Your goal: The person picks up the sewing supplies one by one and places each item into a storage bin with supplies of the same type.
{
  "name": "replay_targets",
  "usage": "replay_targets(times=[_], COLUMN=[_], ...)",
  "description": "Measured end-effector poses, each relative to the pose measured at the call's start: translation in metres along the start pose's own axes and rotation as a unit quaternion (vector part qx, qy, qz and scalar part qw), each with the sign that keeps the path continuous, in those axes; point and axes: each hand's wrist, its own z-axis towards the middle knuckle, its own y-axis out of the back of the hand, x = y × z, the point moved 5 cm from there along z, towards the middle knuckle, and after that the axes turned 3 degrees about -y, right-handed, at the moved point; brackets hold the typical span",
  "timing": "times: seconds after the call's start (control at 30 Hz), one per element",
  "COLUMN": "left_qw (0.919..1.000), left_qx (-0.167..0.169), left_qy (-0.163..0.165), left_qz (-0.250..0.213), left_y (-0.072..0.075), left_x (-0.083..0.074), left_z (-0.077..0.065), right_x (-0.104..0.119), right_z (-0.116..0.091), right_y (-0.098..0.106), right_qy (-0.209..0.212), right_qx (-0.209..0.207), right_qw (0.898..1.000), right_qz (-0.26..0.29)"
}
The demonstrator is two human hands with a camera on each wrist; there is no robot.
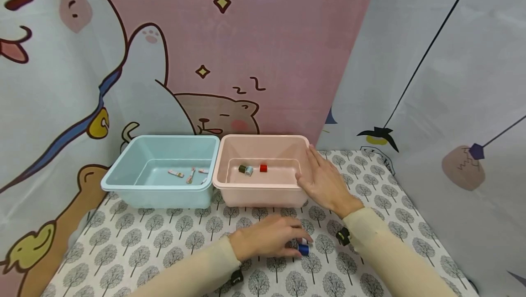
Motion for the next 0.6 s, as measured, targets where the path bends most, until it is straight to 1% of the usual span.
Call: replay_targets(times=[0.23, 0.6], left_qw=[1.0, 1.0], left_qx=[0.001, 0.006], left_qy=[0.001, -0.002], left_qz=[0.007, -0.008], left_y=[-0.0018, -0.0028], left_x=[-0.0016, -0.002], left_z=[0.0023, 0.004], right_x=[0.0002, 0.0001], right_z=[-0.0001, 0.0], right_y=[-0.0003, -0.0009], right_qy=[0.0, -0.004], right_qx=[-0.001, 0.0], right_qw=[1.0, 1.0], right_qz=[0.002, 0.005])
